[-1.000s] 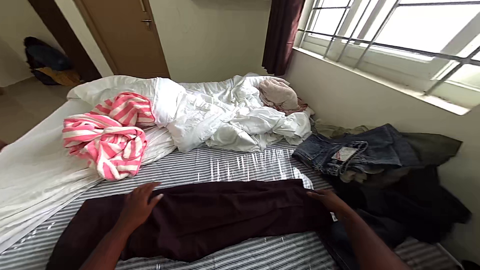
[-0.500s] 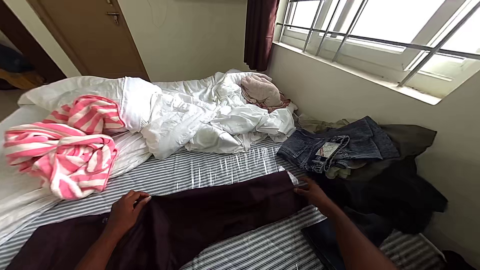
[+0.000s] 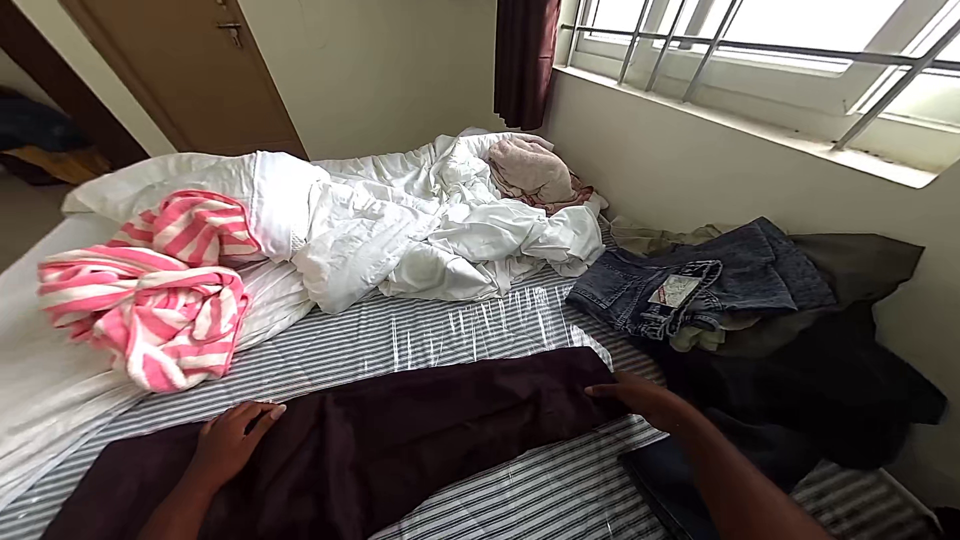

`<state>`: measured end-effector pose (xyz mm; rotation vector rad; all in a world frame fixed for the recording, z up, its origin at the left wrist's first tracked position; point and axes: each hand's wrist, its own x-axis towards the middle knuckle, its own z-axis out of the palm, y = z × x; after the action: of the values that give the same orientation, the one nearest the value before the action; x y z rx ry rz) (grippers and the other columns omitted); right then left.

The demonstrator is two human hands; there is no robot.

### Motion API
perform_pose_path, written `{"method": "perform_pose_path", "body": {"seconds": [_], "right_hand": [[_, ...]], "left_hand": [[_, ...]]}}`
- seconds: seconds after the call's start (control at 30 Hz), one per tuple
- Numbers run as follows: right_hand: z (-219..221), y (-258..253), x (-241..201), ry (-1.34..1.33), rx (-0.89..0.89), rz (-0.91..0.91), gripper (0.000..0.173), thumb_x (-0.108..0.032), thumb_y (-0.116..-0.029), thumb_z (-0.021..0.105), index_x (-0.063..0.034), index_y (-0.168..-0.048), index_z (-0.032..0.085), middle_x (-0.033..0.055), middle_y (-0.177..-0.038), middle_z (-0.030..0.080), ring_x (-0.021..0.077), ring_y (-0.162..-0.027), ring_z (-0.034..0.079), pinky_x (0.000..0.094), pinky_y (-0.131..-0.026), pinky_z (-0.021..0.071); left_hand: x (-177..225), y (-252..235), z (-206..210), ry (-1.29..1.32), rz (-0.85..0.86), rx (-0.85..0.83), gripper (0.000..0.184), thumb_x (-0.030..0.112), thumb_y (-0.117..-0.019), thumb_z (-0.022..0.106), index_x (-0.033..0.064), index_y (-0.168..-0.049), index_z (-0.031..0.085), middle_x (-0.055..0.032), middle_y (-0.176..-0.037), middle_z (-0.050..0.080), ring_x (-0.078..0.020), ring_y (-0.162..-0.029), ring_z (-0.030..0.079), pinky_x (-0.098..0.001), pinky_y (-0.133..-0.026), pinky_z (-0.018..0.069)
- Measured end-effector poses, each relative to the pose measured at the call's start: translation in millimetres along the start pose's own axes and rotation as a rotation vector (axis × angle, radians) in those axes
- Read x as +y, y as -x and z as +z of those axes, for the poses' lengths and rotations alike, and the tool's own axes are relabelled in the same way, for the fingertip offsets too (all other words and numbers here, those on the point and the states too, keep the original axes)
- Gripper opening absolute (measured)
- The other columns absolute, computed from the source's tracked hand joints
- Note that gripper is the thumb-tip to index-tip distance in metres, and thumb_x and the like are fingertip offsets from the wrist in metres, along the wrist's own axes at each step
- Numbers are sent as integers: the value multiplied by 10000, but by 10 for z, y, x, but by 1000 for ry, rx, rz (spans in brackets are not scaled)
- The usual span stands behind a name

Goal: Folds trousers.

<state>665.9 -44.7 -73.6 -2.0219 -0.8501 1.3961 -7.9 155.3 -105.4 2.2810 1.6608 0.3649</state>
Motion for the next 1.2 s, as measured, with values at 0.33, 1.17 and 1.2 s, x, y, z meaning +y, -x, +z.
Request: {"method": "perform_pose_path", "body": {"seconds": [0.33, 1.17, 1.2], "right_hand": [[-498, -185, 347, 459, 680, 7, 306, -210, -964, 736, -5, -1189, 702, 279, -1122, 697, 474, -1074, 656, 674, -917, 493], [-352, -547, 250, 266, 741, -191, 608, -459, -997, 661, -19, -1408, 580, 292, -1320, 628, 476, -1252, 584, 680, -1048, 429], [-361, -586, 235, 214, 731, -231, 596, -432, -992, 680, -11, -1402, 578, 286, -1323, 627, 463, -1253, 584, 666, -1052, 434]], "left_hand": [[149, -19, 257, -56, 37, -45, 451, 453, -1037, 549, 53, -1087, 754, -146, -1118, 719, -385, -1158, 618, -642, -1048, 377], [498, -121, 273, 46, -27, 90, 469, 550, -1009, 521, 171, -1148, 758, -64, -1186, 727, -337, -1223, 598, -666, -1073, 319], [570, -157, 274, 54, 6, 50, 476, 572, -1003, 517, 194, -1165, 756, -39, -1194, 728, -308, -1225, 602, -648, -1086, 315]]}}
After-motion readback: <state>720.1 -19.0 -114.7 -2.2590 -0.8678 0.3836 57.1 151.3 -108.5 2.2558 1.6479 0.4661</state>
